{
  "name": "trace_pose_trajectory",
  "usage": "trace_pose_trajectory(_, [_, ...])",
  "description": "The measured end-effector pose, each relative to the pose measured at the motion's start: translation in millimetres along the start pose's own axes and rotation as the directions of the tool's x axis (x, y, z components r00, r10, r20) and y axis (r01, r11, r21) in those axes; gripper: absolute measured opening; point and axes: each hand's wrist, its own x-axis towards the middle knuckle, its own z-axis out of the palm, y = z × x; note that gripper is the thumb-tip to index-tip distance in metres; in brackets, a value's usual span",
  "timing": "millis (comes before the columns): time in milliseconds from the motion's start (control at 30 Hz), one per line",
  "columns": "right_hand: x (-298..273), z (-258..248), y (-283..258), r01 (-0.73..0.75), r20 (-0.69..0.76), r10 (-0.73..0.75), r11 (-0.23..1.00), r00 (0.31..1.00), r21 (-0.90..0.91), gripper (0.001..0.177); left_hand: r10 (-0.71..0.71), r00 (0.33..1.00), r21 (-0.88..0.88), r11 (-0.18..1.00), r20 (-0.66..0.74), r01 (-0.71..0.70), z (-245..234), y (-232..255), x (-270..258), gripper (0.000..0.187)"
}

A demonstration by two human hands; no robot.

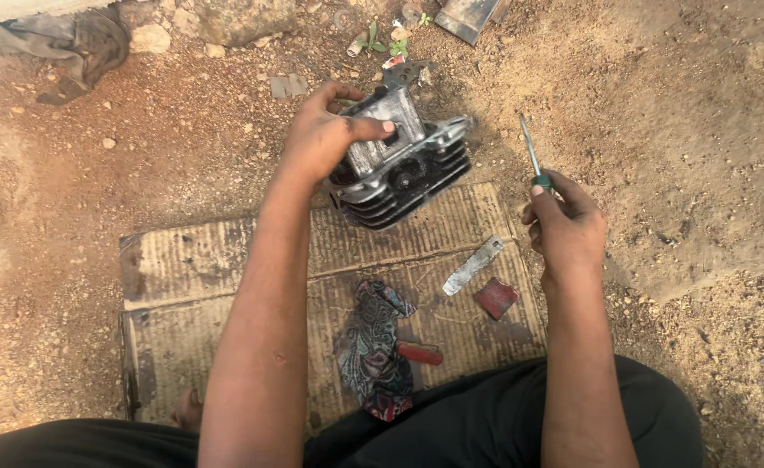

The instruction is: The person unscrews and removes components from an engine cylinder head using a screwdriver and a small metal tool while sitting on a piece of cardboard on the ground.

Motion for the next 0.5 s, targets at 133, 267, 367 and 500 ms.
trace_pose_trajectory(133, [-12.4, -13.8, -25.5, 0.001, 0.227, -0.021, 0.996, 0.974, 0.09, 0.041, 0.036, 0.997, 0.006, 0.999, 0.064, -0.036, -6.1, -3.6, 3.4, 0.077])
trace_pose_trajectory(267, [-43.4, -34.0, -74.1, 0.334, 0.436, -0.142, 0.852, 0.889, -0.403, 0.038, 0.043, 0.992, 0.019, 0.999, 0.117, -0.045, -13.0, -3.3, 9.3, 0.079])
trace_pose_trajectory(367, [-62.2, -20.5, -97.2, 0.287, 0.449, -0.032, 0.809, 0.893, -0.513, 0.037, 0.056, 0.982, 0.057, 0.996, 0.179, -0.067, -14.7, -4.0, 8.5, 0.083])
trace_pose_trajectory(500, [-80.3, 2.5, -102.6, 0.175, 0.447, 0.16, 0.765, 0.88, -0.62, 0.033, 0.109, 0.979, 0.047, 0.992, 0.175, -0.119, -5.6, -16.7, 7.8, 0.083])
